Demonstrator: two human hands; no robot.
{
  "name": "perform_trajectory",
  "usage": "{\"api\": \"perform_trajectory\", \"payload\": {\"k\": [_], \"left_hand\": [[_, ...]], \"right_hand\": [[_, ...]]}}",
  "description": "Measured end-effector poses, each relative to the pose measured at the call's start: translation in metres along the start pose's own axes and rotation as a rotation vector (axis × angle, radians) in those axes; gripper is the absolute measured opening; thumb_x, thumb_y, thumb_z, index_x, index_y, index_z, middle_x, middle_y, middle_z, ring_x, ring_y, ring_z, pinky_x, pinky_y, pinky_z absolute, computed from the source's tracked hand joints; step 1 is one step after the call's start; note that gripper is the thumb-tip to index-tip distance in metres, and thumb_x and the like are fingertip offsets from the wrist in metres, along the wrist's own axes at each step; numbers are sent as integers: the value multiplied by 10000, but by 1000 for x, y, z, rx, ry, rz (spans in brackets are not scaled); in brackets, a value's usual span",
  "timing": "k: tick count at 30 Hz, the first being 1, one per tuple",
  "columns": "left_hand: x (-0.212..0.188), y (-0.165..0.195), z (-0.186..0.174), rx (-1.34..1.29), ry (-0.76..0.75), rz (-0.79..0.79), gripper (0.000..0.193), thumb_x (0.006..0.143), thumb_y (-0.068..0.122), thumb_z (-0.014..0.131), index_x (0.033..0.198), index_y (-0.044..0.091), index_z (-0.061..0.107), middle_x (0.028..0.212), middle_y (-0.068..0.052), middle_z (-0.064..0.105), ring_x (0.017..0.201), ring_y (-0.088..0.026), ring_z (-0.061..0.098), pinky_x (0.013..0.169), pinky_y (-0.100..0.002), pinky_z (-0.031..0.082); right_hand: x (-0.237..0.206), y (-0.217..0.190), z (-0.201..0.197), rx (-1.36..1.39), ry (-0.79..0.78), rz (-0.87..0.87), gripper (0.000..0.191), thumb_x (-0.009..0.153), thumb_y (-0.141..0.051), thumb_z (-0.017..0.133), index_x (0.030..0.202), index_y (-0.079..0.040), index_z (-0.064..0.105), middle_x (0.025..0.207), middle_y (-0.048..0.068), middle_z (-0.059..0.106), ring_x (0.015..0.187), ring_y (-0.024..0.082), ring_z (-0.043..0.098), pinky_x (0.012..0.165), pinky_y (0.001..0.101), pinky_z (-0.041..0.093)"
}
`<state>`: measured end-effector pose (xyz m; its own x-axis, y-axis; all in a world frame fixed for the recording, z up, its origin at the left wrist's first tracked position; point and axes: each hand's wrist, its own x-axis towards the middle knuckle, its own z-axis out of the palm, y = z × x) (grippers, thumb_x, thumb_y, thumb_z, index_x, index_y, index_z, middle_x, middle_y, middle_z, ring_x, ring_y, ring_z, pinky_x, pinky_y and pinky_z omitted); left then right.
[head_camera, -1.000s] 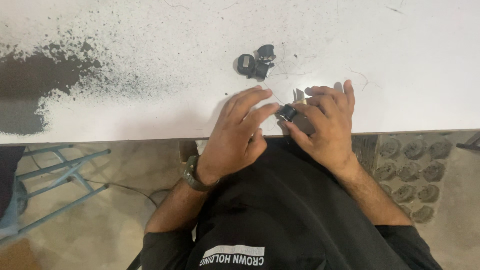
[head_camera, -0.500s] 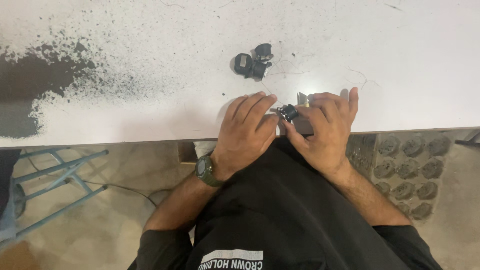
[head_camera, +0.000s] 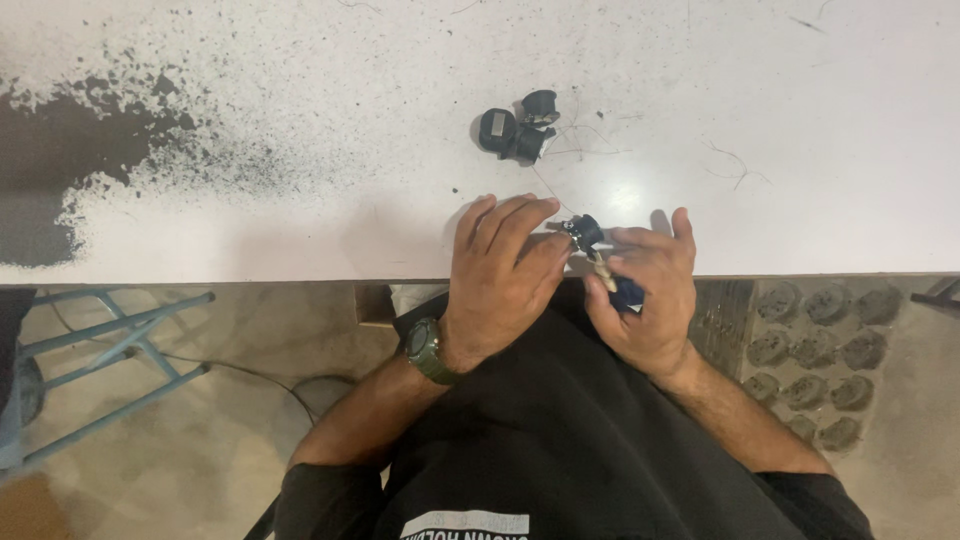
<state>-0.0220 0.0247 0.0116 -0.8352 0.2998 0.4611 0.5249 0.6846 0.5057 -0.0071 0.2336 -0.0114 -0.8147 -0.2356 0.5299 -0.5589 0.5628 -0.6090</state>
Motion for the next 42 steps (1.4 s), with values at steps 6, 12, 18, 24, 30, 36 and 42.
{"api": "perform_trajectory", "payload": {"k": [6,12,18,24,30,36,42], "left_hand": [[-1,-1,0,20,7,27,236,940,146,803,1150,117,699,1391,-48,567,1339,-242,528,1203,-524,360],[0,-6,3,48,18,102,219,955,145,807,1141,116,695,1401,-60,571,1352,-244,527,1207,-532,364],[-1,-8,2,131,-14,176,135,1001,162,762,1118,115,715,1418,-65,583,1366,-248,528,1206,-517,372],[1,-6,4,78,29,135,183,995,199,787,1150,142,710,1411,-49,574,1360,-241,521,1192,-525,370],[2,-5,4,15,-8,-17,200,947,173,809,1102,152,684,1378,-27,581,1349,-246,542,1200,-538,362],[1,-8,5,-33,-35,-38,154,951,169,792,1036,140,667,1311,8,647,1347,-218,540,1235,-564,307],[-1,-11,7,-64,-63,-42,127,963,173,770,1034,133,673,1304,8,669,1369,-222,529,1258,-572,256]], "right_hand": [[8,-4,1,-55,-35,-2,296,844,15,803,1037,-83,600,940,60,679,1142,294,683,1270,584,291],[11,-2,3,-51,-41,-6,284,841,16,795,1031,-79,606,922,54,677,1144,288,690,1271,591,287],[11,-1,4,-45,-45,-15,289,808,21,790,1010,-76,609,928,69,685,1123,290,696,1278,591,261],[13,0,3,-48,-63,-19,270,802,13,792,975,-85,609,912,63,682,1111,280,697,1279,598,244],[6,2,5,-76,-54,3,276,817,8,805,994,-85,616,928,65,685,1119,272,690,1283,585,239],[-4,11,4,14,-18,-168,425,840,50,813,1143,-97,554,935,53,637,1186,288,690,1289,591,217],[-7,10,10,-27,-88,-134,395,844,61,804,1118,-85,561,942,57,660,1163,278,710,1286,585,252]]}}
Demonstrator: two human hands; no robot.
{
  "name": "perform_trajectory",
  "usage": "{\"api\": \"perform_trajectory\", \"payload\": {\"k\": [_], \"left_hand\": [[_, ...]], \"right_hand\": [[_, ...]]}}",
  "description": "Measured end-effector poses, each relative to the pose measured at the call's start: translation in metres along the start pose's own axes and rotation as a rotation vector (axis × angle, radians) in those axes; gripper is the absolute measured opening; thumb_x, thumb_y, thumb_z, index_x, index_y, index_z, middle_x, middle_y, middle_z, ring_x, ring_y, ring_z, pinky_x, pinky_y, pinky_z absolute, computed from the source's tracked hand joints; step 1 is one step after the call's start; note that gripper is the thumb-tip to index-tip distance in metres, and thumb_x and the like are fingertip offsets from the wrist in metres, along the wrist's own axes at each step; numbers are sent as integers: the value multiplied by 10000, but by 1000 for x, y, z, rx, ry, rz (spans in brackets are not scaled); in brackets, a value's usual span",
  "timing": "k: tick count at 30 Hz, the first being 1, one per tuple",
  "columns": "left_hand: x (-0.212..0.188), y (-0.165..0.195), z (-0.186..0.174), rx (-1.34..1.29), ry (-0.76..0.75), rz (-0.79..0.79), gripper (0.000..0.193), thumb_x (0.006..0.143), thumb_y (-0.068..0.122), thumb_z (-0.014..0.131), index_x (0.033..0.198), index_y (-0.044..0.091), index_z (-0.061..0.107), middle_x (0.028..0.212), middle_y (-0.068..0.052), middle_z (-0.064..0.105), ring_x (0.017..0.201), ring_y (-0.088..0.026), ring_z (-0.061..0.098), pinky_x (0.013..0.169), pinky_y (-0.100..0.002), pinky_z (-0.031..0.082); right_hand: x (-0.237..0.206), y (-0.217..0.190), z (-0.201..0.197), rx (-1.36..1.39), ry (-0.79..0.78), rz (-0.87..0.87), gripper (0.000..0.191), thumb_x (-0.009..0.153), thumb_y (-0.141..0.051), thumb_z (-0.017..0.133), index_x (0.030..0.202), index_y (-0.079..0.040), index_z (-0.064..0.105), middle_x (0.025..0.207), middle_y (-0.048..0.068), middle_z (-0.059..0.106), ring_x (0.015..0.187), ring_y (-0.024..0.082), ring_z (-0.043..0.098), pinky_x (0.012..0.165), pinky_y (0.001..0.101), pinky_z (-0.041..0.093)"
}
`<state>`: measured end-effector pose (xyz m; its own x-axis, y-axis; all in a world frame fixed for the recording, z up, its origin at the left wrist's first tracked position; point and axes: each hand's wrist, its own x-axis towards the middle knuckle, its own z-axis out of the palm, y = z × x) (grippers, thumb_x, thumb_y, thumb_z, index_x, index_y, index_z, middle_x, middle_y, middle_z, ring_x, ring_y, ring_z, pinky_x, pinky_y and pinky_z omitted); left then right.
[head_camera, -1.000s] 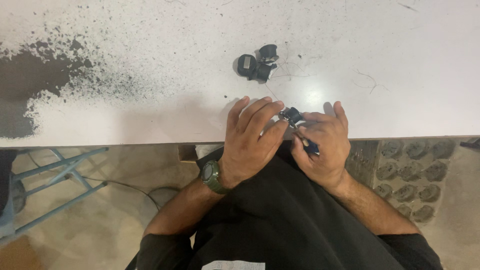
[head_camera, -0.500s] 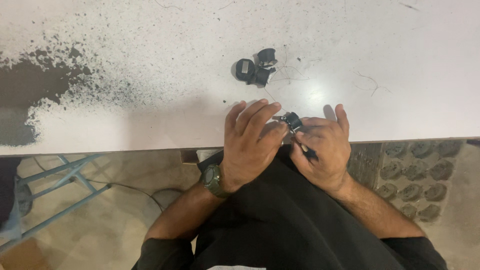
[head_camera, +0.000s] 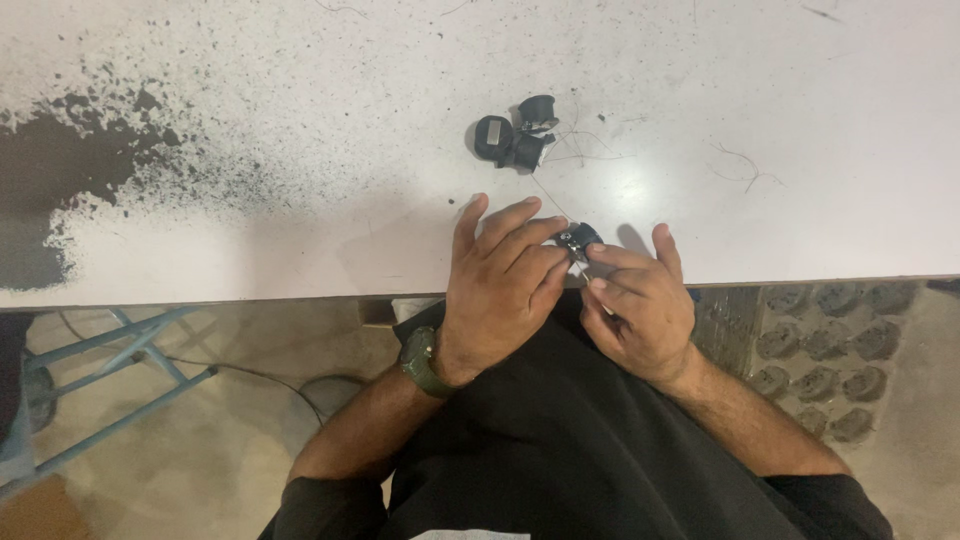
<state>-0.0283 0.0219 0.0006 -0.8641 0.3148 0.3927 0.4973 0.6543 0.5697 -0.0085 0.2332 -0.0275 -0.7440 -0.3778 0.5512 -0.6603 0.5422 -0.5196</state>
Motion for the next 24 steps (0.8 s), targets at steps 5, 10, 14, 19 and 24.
{"api": "perform_trajectory", "payload": {"k": [5,10,14,19,24], "left_hand": [[-1,-2,3,-2,-7,2,122,983,184,761,1068,129,693,1295,21,665,1373,-211,520,1269,-578,235],[-2,-1,-1,3,-49,-11,99,976,159,742,1064,133,706,1298,18,666,1383,-216,514,1277,-578,229],[1,2,-8,-31,-48,-37,93,940,140,742,1023,136,699,1307,10,655,1390,-236,514,1273,-582,245],[10,3,-19,-95,44,-55,259,916,160,762,1126,93,625,1316,-104,582,1398,-293,482,1240,-589,272],[21,-2,-27,-9,2,-43,518,908,149,763,1377,31,575,1305,-103,607,1263,-268,541,1140,-502,385]], "right_hand": [[10,-4,0,-24,40,11,316,843,89,797,1037,-72,606,916,53,660,1110,257,720,1286,578,249],[20,-13,-6,-56,3,28,307,857,94,805,1033,-75,618,929,60,671,1079,250,724,1278,546,264],[25,-15,-10,-89,-51,58,299,845,81,796,1033,-84,630,953,66,679,1103,250,718,1269,548,288],[29,-11,-18,22,7,21,304,865,53,768,1116,-66,645,1023,65,671,1145,282,680,1296,596,198],[38,-7,-41,-135,15,173,315,869,77,692,1096,-140,721,1027,78,595,1290,325,606,1310,591,151]]}}
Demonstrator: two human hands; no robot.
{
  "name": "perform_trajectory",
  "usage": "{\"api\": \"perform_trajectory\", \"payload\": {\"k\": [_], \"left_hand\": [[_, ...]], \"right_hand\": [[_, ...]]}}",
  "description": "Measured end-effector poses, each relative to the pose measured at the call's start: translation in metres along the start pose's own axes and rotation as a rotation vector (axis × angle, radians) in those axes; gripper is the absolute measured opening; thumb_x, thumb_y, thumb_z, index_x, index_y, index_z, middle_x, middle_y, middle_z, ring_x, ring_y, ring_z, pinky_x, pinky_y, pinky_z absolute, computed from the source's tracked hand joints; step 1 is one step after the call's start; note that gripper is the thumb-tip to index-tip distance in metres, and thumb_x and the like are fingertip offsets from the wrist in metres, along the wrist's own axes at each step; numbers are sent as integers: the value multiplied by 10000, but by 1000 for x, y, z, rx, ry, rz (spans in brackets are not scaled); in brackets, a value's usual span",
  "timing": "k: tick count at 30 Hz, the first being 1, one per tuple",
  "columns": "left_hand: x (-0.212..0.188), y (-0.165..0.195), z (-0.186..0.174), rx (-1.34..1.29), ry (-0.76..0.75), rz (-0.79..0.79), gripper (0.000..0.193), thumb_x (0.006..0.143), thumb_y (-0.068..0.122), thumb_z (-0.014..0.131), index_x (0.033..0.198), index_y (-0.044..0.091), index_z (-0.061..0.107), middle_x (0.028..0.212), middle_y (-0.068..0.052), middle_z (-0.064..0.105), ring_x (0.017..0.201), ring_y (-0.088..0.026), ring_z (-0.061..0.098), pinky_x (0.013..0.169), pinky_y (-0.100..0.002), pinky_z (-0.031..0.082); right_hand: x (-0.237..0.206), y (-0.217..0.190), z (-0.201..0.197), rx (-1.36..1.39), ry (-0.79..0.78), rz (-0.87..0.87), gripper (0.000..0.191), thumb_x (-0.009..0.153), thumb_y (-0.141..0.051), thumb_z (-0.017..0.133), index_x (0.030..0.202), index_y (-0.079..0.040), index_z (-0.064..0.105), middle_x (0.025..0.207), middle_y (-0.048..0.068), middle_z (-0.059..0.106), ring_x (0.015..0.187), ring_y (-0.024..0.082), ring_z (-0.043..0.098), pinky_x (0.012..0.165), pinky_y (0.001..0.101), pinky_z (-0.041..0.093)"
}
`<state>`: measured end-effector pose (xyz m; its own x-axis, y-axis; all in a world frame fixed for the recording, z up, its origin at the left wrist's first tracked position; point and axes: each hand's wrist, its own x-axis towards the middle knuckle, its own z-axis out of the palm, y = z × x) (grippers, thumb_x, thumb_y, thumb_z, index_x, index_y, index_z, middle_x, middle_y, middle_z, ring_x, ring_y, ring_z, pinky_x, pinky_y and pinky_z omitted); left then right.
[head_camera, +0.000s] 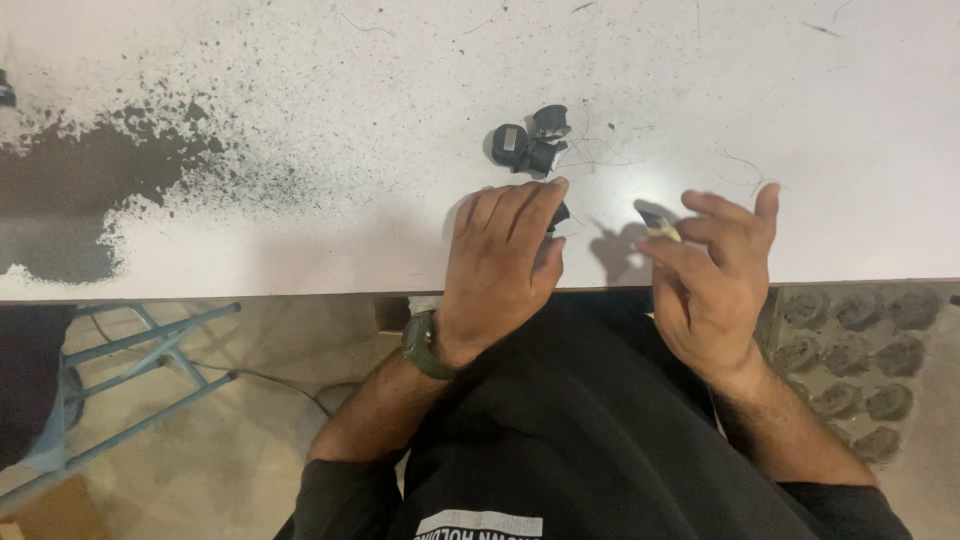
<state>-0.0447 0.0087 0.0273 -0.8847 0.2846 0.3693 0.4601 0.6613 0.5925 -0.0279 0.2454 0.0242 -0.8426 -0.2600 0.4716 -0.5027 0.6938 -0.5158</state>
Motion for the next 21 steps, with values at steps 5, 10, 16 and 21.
{"api": "perform_trajectory", "payload": {"k": [5,10,16,21], "left_hand": [[7,-2,-5,45,-4,60,487,915,203,794,1347,62,618,1208,-55,663,1129,-252,580,997,-441,434],[2,5,-5,-151,-14,-99,336,920,214,760,1209,74,662,1036,-45,707,1010,-233,626,933,-423,453],[-3,8,-6,-238,-66,-137,244,1066,239,661,1257,87,669,1181,-49,724,1126,-239,622,972,-396,487],[-11,12,-4,-58,-16,-10,366,908,257,756,1191,45,662,1408,-130,555,1404,-341,423,1160,-580,314]], "right_hand": [[16,-9,10,-41,-180,39,349,842,-89,783,1185,-85,717,1213,115,598,1389,352,464,1257,669,134],[18,-18,25,-57,-182,0,503,793,-254,871,1239,-76,721,1234,124,568,1372,375,456,1232,686,123],[8,-9,23,-13,-128,24,382,821,-226,852,1150,-87,717,1203,96,581,1358,329,504,1281,671,153],[3,-3,16,-28,-125,49,352,823,-224,843,1108,-68,709,1167,106,588,1322,342,516,1263,690,158]]}}
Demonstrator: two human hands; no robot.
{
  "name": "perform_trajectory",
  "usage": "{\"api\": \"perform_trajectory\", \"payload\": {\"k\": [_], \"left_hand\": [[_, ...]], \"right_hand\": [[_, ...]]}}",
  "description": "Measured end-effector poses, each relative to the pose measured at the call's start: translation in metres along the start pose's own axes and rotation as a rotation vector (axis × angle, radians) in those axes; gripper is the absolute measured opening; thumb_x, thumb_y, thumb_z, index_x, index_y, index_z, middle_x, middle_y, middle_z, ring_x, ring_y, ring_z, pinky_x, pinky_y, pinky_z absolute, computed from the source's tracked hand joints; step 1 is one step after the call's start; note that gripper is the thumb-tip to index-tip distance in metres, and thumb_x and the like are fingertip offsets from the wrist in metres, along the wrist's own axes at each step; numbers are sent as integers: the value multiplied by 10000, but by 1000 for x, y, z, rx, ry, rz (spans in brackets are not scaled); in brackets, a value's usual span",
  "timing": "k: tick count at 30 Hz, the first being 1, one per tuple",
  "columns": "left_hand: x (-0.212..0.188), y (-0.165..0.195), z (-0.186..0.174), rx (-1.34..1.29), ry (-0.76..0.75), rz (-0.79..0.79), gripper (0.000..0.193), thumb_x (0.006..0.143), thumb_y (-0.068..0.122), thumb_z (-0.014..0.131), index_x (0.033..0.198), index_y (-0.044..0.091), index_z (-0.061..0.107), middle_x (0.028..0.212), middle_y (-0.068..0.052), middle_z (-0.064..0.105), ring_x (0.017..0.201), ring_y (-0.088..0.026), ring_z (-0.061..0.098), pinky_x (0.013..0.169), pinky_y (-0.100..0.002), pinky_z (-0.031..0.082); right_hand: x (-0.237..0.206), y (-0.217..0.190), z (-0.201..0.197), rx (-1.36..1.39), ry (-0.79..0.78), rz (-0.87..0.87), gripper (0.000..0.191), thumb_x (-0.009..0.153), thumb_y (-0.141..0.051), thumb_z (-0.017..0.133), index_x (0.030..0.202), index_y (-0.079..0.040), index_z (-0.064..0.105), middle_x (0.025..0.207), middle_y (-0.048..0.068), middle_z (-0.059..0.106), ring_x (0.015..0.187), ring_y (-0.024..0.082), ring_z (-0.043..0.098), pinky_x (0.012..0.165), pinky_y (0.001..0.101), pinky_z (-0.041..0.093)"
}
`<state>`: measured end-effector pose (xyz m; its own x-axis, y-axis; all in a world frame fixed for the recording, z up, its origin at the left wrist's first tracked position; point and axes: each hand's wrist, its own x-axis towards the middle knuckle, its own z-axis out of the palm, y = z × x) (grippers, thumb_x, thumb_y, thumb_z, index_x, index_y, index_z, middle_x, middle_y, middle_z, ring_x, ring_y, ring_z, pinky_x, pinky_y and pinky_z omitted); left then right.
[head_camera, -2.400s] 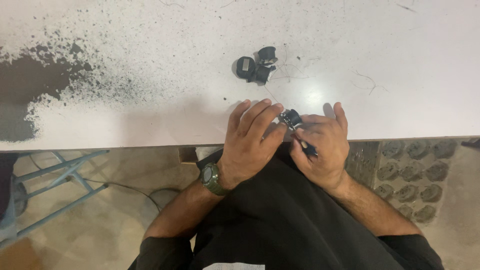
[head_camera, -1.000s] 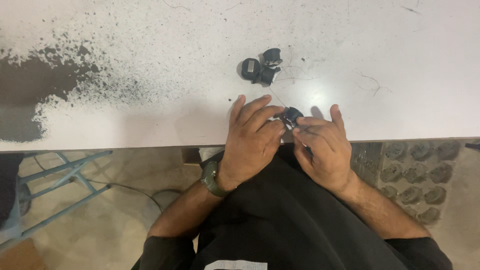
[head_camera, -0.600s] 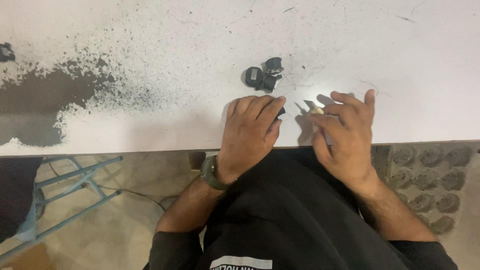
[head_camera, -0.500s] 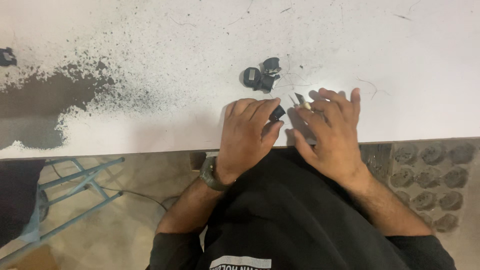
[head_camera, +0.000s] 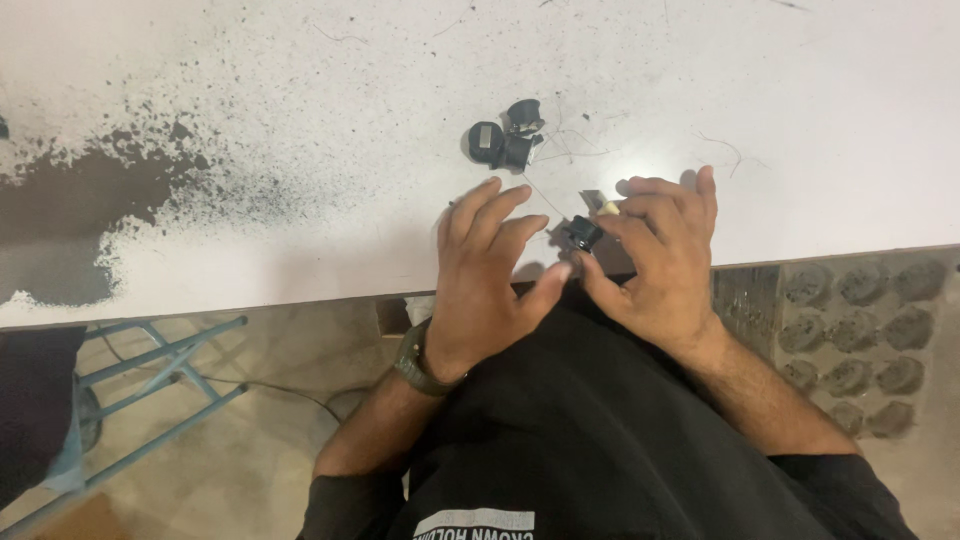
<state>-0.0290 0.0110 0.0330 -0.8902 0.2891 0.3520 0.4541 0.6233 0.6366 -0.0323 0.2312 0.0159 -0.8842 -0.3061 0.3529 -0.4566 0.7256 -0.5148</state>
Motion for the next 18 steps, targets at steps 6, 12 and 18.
{"api": "perform_trajectory", "payload": {"k": [6,12,18], "left_hand": [[-4,-1,16,65,-23,-51,212,892,224,805,1059,122,722,1406,-52,577,1459,-300,413,1246,-649,211],[-4,-7,5,-115,-11,-86,57,963,168,760,1014,156,737,1315,-19,650,1383,-276,539,1255,-626,262],[10,0,3,-263,14,-57,96,984,162,760,1077,152,741,1281,-10,682,1310,-254,621,1228,-561,370]], "right_hand": [[2,-2,-5,14,22,1,334,819,-243,817,1093,-79,719,1150,110,590,1318,353,520,1266,691,152],[3,4,-15,-62,-17,2,320,801,-243,800,1080,-100,738,1152,110,562,1320,359,499,1266,706,129],[3,1,-15,-41,-69,-45,352,784,-238,818,1096,-92,742,1168,105,571,1311,348,502,1268,716,119]]}}
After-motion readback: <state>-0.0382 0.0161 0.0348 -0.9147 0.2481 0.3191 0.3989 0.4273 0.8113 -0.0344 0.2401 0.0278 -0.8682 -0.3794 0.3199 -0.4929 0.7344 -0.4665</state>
